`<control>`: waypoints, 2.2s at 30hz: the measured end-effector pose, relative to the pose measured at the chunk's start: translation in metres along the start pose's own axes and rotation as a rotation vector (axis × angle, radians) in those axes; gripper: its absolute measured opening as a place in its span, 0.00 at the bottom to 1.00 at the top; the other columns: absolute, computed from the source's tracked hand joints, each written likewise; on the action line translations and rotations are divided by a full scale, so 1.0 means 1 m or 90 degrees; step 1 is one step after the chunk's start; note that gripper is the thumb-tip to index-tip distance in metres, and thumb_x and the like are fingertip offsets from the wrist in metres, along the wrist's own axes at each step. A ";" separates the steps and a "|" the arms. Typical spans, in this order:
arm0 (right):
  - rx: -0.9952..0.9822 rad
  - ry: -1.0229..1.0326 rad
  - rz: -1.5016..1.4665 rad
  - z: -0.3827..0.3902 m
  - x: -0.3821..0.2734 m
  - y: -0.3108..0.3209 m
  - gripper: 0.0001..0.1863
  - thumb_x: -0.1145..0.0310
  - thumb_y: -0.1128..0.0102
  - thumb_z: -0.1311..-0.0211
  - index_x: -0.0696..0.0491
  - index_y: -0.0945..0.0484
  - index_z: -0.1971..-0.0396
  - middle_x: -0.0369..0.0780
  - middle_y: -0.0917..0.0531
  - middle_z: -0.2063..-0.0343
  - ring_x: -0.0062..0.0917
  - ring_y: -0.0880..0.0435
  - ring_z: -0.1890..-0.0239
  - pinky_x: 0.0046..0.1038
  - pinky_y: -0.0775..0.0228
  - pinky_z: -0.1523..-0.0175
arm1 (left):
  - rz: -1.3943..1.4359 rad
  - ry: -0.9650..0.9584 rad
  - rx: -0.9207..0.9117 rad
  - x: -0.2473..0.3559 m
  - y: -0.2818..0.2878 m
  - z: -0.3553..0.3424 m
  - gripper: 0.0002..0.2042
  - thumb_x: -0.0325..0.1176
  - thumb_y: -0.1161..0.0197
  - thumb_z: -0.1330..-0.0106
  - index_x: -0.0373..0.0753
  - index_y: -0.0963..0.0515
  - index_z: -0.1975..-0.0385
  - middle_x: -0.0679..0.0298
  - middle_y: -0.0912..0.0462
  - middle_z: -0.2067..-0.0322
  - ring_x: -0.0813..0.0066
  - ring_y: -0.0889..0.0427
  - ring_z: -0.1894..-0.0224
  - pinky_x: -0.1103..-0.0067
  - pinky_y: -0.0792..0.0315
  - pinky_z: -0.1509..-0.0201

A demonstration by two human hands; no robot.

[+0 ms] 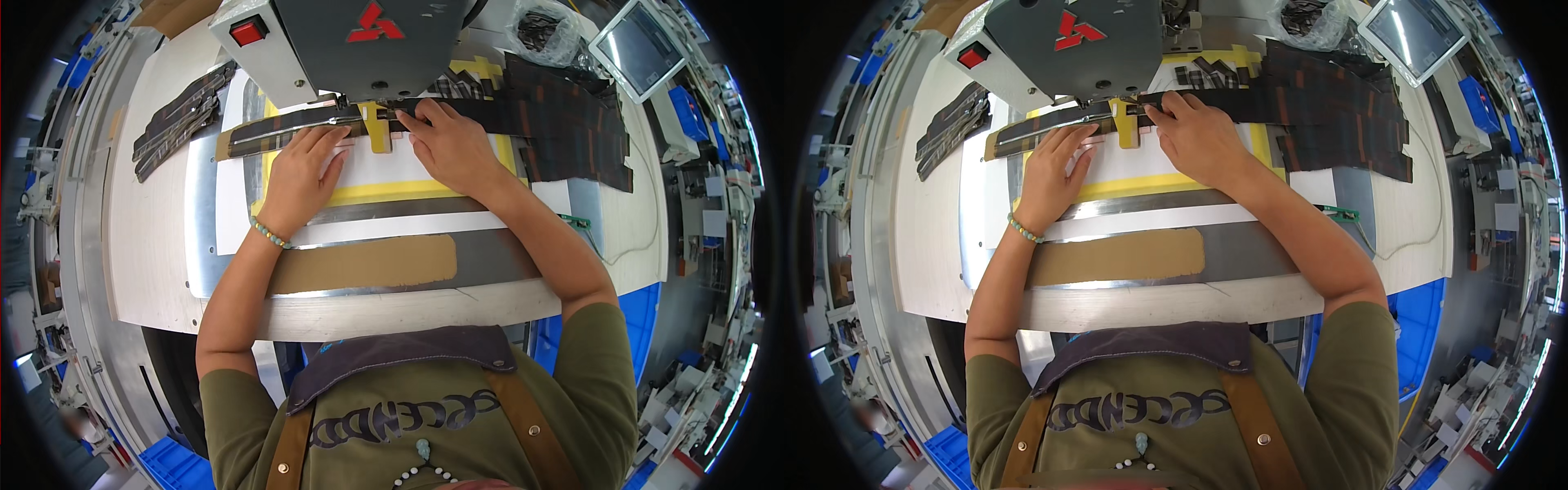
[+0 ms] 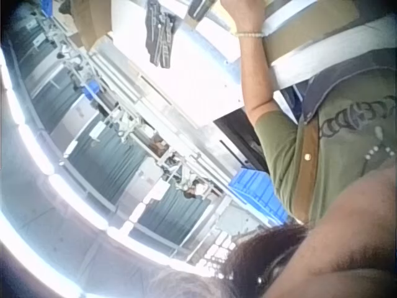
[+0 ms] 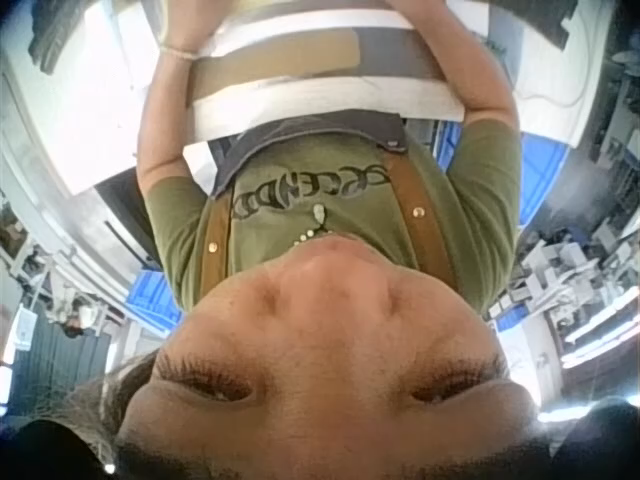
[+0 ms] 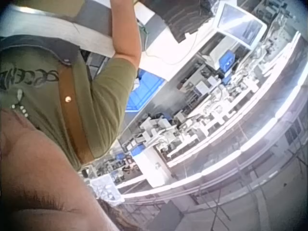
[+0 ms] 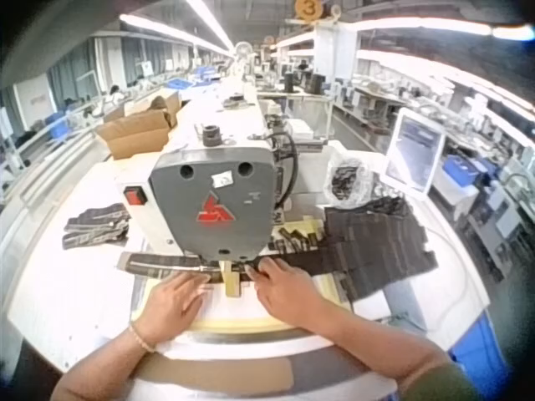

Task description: Sewing fabric and zippers onto leather components using an industrial sewing machine.

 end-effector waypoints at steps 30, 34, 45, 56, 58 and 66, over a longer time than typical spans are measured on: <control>0.026 -0.013 -0.030 -0.002 0.005 -0.008 0.17 0.69 0.36 0.31 0.58 0.14 0.45 0.40 0.21 0.56 0.33 0.15 0.52 0.37 0.16 0.56 | -0.016 -0.035 -0.018 0.002 0.002 0.000 0.14 0.24 0.32 0.33 0.36 0.15 0.48 0.58 0.13 0.47 0.53 0.16 0.47 0.65 0.20 0.42; 0.031 -0.006 -0.031 -0.004 0.007 -0.008 0.17 0.69 0.36 0.31 0.58 0.14 0.45 0.40 0.21 0.56 0.33 0.15 0.52 0.37 0.16 0.56 | 0.017 -0.031 -0.010 0.018 0.008 0.000 0.13 0.25 0.31 0.31 0.36 0.14 0.48 0.57 0.11 0.49 0.56 0.14 0.50 0.67 0.18 0.45; 0.003 -0.012 -0.037 -0.004 0.005 -0.008 0.18 0.69 0.37 0.30 0.58 0.14 0.43 0.40 0.22 0.55 0.33 0.15 0.52 0.36 0.18 0.53 | 1.127 -0.143 -0.417 0.163 0.079 0.002 0.15 0.27 0.32 0.24 0.30 0.16 0.41 0.49 0.11 0.44 0.58 0.12 0.44 0.68 0.21 0.42; 0.017 -0.002 -0.042 0.001 0.001 -0.004 0.19 0.70 0.35 0.30 0.59 0.15 0.43 0.39 0.24 0.57 0.32 0.15 0.54 0.36 0.18 0.56 | 1.322 -0.235 -0.464 0.188 0.071 0.016 0.12 0.32 0.38 0.19 0.28 0.17 0.47 0.54 0.16 0.51 0.67 0.16 0.56 0.74 0.21 0.52; 0.016 -0.004 -0.050 0.000 0.001 -0.004 0.19 0.70 0.35 0.30 0.59 0.15 0.42 0.39 0.24 0.57 0.32 0.16 0.54 0.36 0.18 0.55 | 1.296 -0.229 -0.492 0.186 0.078 0.016 0.12 0.32 0.38 0.19 0.28 0.17 0.48 0.54 0.16 0.52 0.67 0.17 0.57 0.74 0.21 0.53; -0.003 -0.003 -0.038 0.000 -0.003 -0.002 0.19 0.70 0.35 0.30 0.59 0.15 0.42 0.40 0.24 0.56 0.32 0.16 0.54 0.36 0.18 0.54 | 1.336 -0.202 -0.417 0.189 0.078 0.021 0.12 0.32 0.35 0.20 0.28 0.15 0.50 0.54 0.16 0.53 0.67 0.16 0.58 0.74 0.22 0.55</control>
Point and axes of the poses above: each hand's wrist, its own z-axis away from the middle knuckle, its own y-axis out of the back of the hand, x = y × z, the point moved 2 cm from there along -z, towards the middle knuckle
